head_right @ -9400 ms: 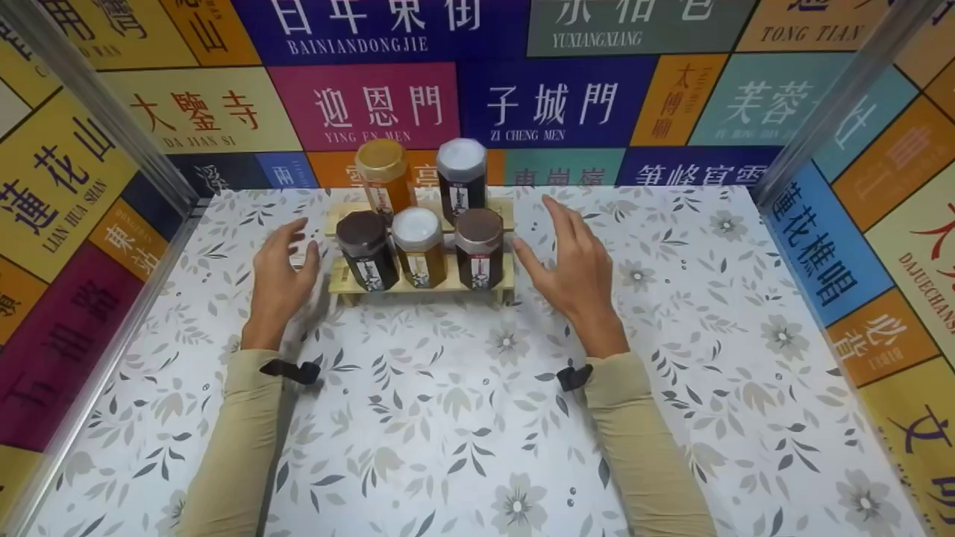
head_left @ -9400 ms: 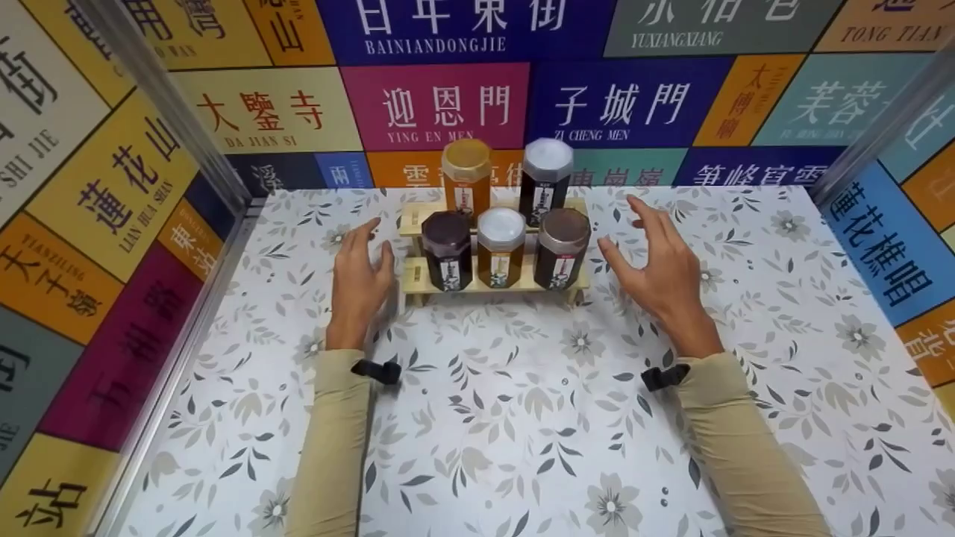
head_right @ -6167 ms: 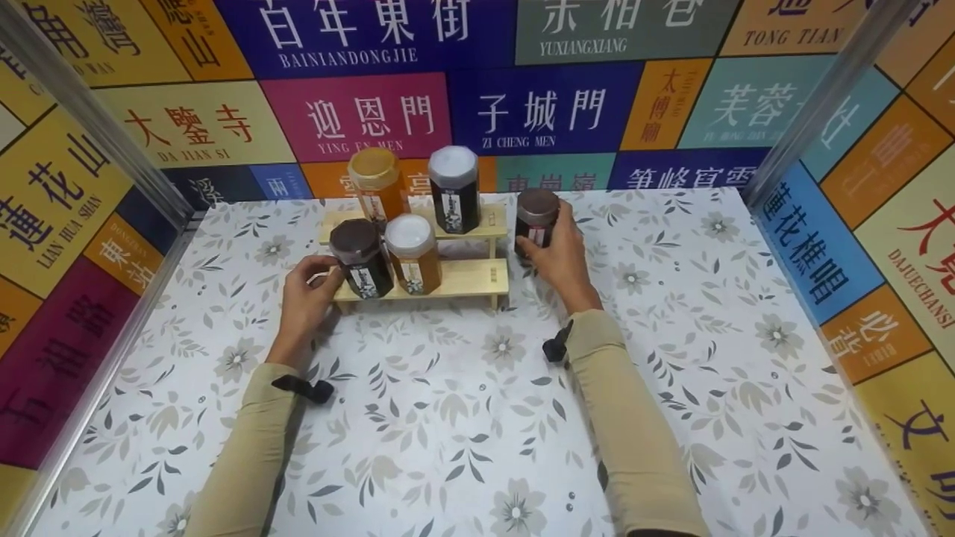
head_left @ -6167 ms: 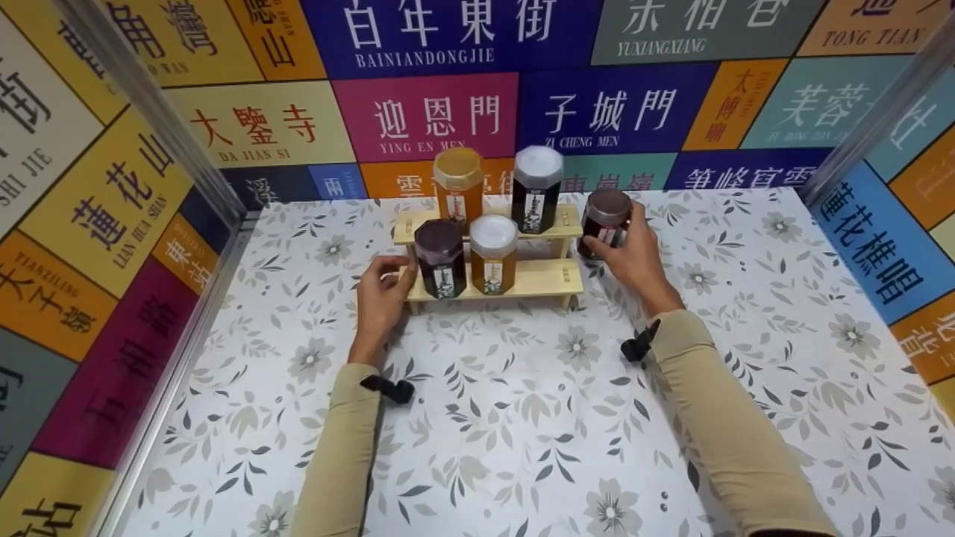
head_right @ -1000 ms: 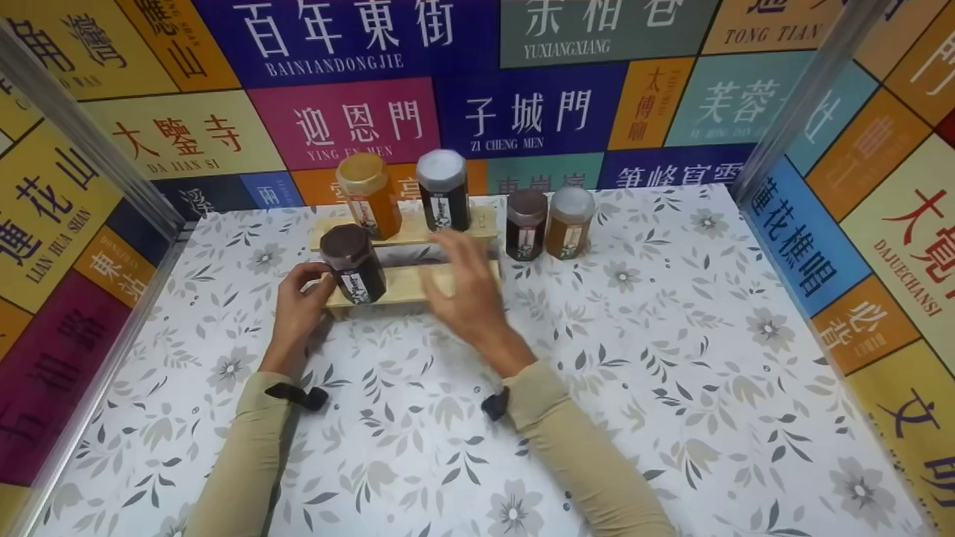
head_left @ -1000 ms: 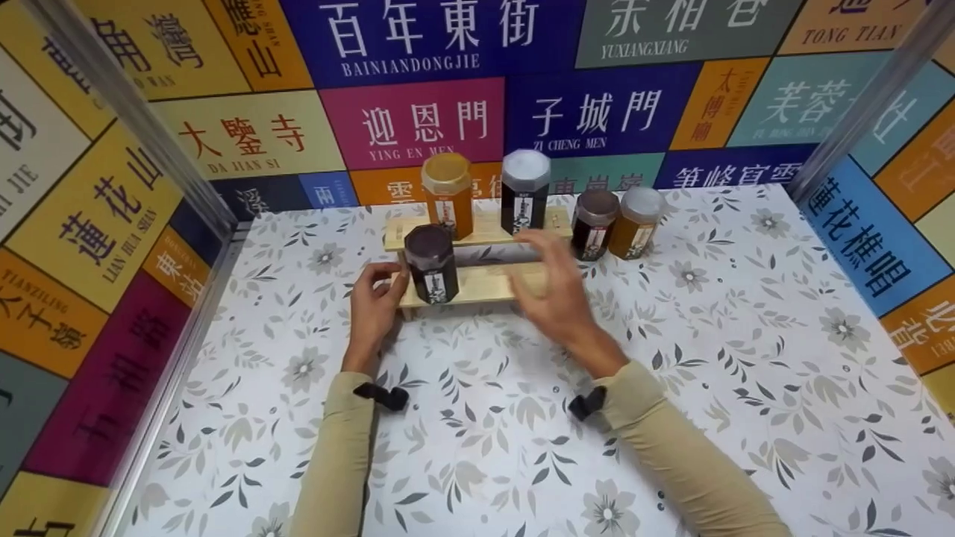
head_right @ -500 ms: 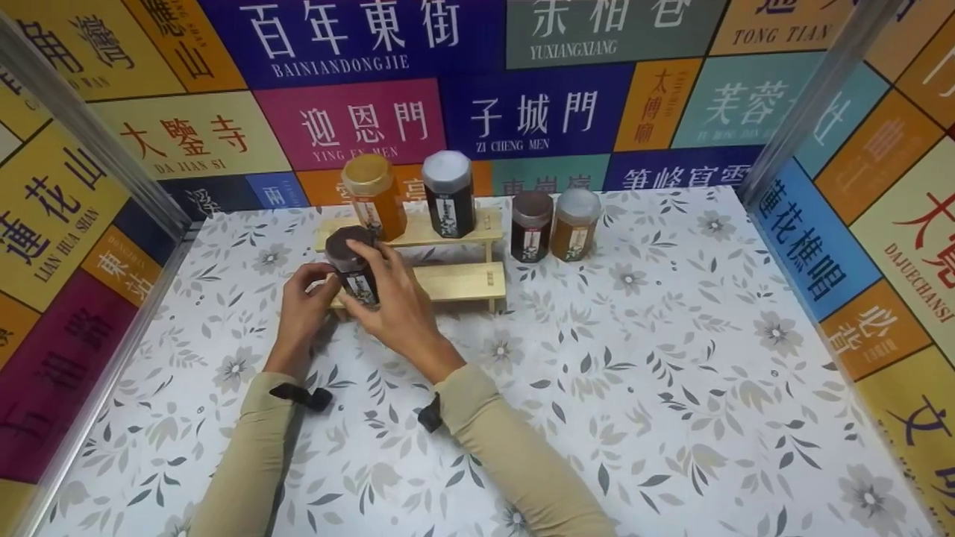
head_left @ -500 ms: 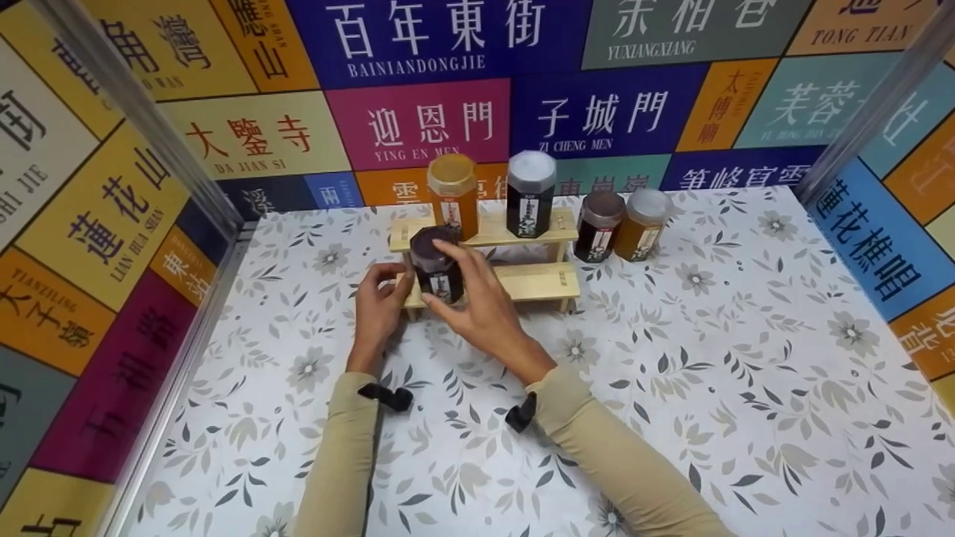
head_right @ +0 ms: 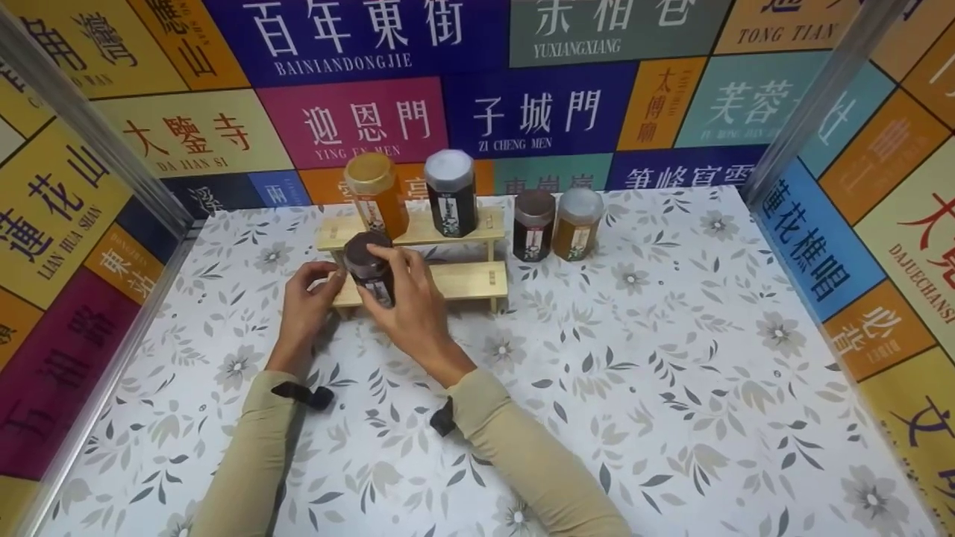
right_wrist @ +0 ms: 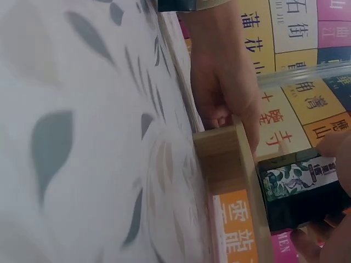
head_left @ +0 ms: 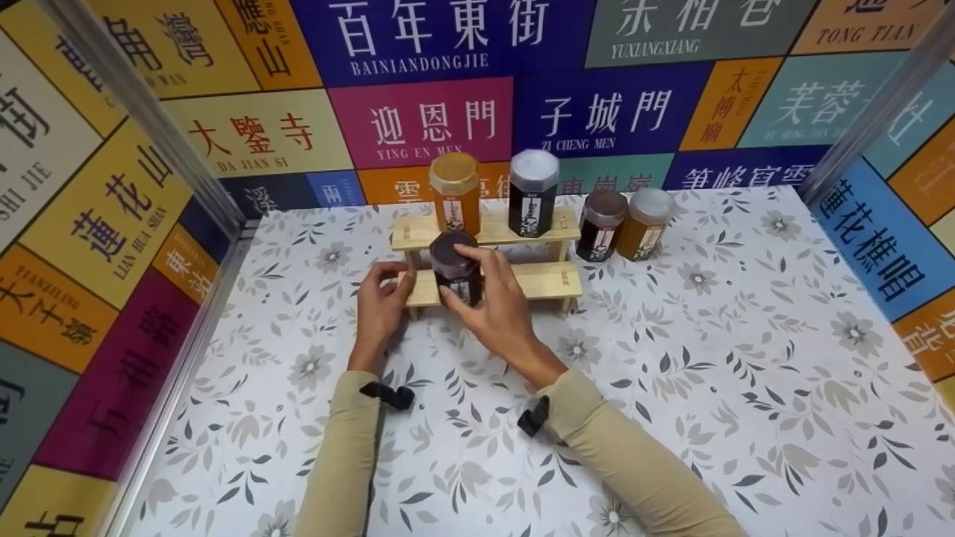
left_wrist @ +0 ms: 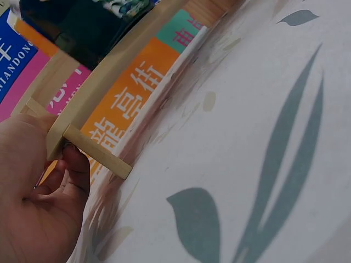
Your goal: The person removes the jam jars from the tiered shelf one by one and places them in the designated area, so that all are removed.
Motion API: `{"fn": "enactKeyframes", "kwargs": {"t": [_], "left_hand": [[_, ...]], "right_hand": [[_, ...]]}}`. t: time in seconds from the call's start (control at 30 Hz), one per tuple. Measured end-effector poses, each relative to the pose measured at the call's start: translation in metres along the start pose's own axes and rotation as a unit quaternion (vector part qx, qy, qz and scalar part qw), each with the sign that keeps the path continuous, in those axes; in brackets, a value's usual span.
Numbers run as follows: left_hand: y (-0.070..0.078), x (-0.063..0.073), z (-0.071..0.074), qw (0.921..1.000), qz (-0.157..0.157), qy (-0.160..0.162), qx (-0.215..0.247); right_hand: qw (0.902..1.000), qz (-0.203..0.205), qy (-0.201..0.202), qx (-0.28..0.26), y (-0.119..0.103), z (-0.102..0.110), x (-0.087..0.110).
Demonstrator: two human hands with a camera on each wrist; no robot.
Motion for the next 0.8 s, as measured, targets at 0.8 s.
{"fn": "enactKeyframes", "kwargs": {"t": [0.8], "left_hand": [[0.024, 0.009, -0.003, 0.9996, 0.023, 0.006, 0.013]], "right_hand": [[0.9957, -0.059, 0.069, 0.020, 0.091, 0.157, 0.020]]}}
Point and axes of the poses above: each hand's wrist, its own x-axis away from the middle knuckle, its own z-axis out of the back of the hand, y = z × x, the point moved 6 cm from there along -x, towards the middle knuckle, and after that the axes turned 1 degree about x, right-handed, at the moved point
